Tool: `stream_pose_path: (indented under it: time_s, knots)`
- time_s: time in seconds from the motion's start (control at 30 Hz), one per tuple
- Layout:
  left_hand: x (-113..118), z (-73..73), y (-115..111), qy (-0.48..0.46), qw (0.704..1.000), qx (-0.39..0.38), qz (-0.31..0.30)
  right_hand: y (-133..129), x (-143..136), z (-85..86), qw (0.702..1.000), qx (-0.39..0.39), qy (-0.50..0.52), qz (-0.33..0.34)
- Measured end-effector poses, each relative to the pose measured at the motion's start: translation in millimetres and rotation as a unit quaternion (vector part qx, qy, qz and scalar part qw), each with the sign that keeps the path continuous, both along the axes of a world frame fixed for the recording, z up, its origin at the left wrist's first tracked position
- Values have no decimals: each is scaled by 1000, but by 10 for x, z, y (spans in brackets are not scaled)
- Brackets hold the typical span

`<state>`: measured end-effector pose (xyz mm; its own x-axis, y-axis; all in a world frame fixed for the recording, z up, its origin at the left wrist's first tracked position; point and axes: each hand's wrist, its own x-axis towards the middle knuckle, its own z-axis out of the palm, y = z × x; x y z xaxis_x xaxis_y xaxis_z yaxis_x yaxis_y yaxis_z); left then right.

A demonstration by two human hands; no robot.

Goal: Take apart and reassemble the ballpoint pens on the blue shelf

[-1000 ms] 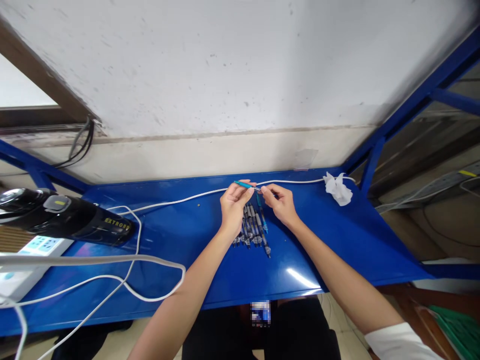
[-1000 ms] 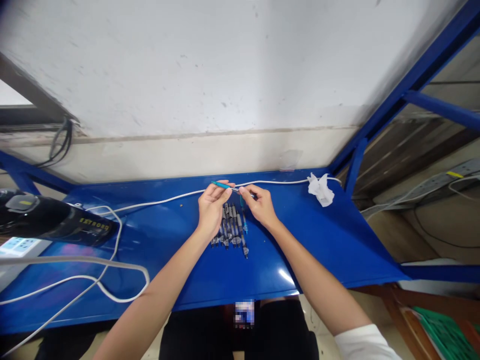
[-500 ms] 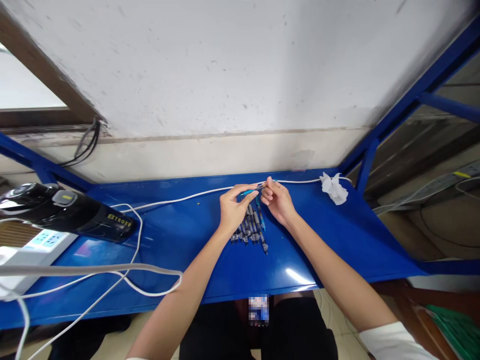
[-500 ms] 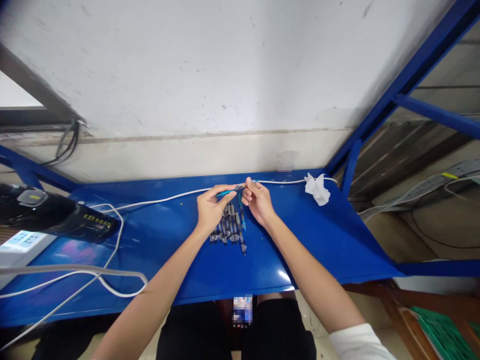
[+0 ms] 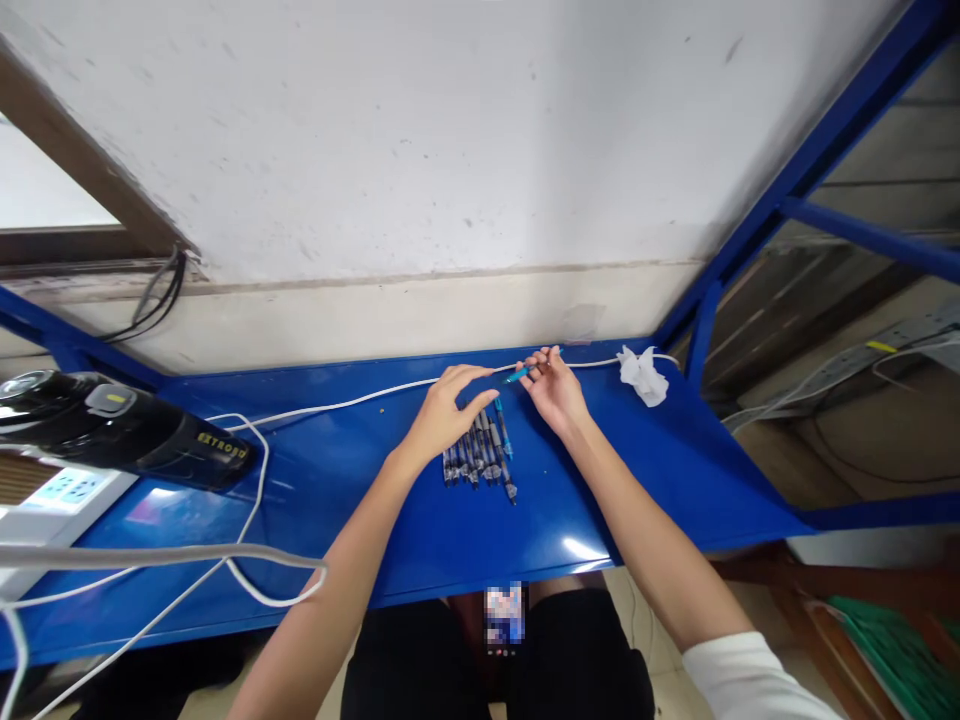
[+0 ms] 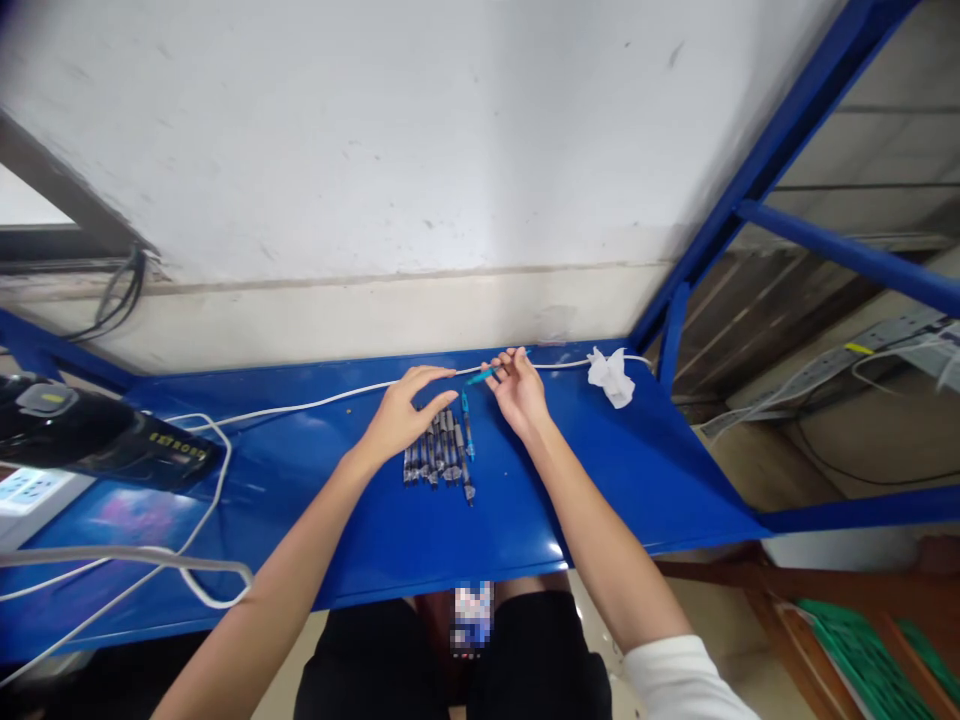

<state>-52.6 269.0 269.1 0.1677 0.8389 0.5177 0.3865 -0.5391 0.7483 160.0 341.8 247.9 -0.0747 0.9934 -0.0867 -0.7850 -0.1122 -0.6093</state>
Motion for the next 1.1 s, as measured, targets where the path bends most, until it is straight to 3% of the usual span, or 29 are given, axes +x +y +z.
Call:
stream_pose_path:
  time_s: [0.13,0.3,0.5,0.67,1.1]
  knots:
    - [-336,-146,31,126,992,-28,16,58,166,22,999,28,19,-3]
    - [-590,-278,-38,144,986,-21,75,41,316,-37,998,39,49,13]
    - [-654,-236,-68,196,976,-36,86,68,377,-94,997,7,80,-11]
    - [-672,-226,-88,272,952,-104,91,37,381,-64,998,15,65,-19]
    - [-664,-201,-97,283,944,-141,96,52,280,-16,998,37,24,-46]
